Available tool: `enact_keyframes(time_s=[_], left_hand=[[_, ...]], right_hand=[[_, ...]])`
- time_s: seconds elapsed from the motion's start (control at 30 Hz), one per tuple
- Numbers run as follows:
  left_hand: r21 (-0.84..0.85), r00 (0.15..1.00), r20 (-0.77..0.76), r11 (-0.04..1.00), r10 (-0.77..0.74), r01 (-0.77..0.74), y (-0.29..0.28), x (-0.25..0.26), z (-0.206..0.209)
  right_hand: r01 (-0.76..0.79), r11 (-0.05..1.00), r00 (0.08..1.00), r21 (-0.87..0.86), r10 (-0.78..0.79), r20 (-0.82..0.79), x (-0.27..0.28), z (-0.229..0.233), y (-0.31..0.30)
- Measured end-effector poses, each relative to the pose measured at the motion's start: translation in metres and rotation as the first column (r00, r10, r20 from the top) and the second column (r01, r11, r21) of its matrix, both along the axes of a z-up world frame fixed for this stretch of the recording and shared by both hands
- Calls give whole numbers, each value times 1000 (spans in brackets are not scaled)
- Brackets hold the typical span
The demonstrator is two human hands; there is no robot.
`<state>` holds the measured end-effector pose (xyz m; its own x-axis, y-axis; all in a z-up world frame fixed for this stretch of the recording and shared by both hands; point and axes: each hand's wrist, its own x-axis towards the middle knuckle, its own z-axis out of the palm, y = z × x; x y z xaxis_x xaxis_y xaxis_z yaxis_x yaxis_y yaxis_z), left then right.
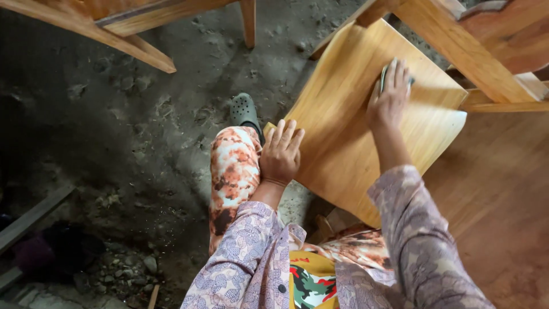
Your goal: The person sands the wooden seat of a chair using sandpaper.
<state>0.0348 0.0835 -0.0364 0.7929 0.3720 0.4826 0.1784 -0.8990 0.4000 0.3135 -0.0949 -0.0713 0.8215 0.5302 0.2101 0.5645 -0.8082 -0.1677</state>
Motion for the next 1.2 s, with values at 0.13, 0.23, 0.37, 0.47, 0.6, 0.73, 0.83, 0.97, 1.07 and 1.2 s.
enact_keyframes(time_s=[0.13,0.23,0.37,0.47,0.6,0.73,0.83,0.97,1.07,1.2], left_hand=[[-138,994,-61,987,-95,86,4,-2,21],[-135,996,-30,987,-89,85,3,-2,15],[-23,999,47,1000,-1,2,3,2,10],[-29,999,51,1000,-1,2,1,1,6],[-15,999,48,1000,5,-5,1,3,6],[-5,1000,25,1000,9,-9,-1,3,3],[-6,1000,4,1000,13,-13,-2,2,6],[-19,1000,10,1000,23,-22,1,5,13],[-6,999,7,999,32,-32,0,4,9],[1,999,21,999,39,-40,0,3,5]], right_hand=[[95,995,981,29,-89,-171,3,16,10],[103,993,980,60,-91,-176,-18,12,6],[-56,993,996,101,48,81,-108,25,-1],[-39,999,999,3,39,3,-198,42,-11],[2,998,956,-59,-19,-292,-270,63,-20],[-34,999,970,-32,25,-241,-240,63,-13],[-44,998,994,-35,40,-105,-186,55,3],[56,998,989,-29,-59,-133,-92,35,28],[73,996,994,-44,-77,-82,-31,19,36],[83,995,995,-51,-86,-50,21,-2,37]])
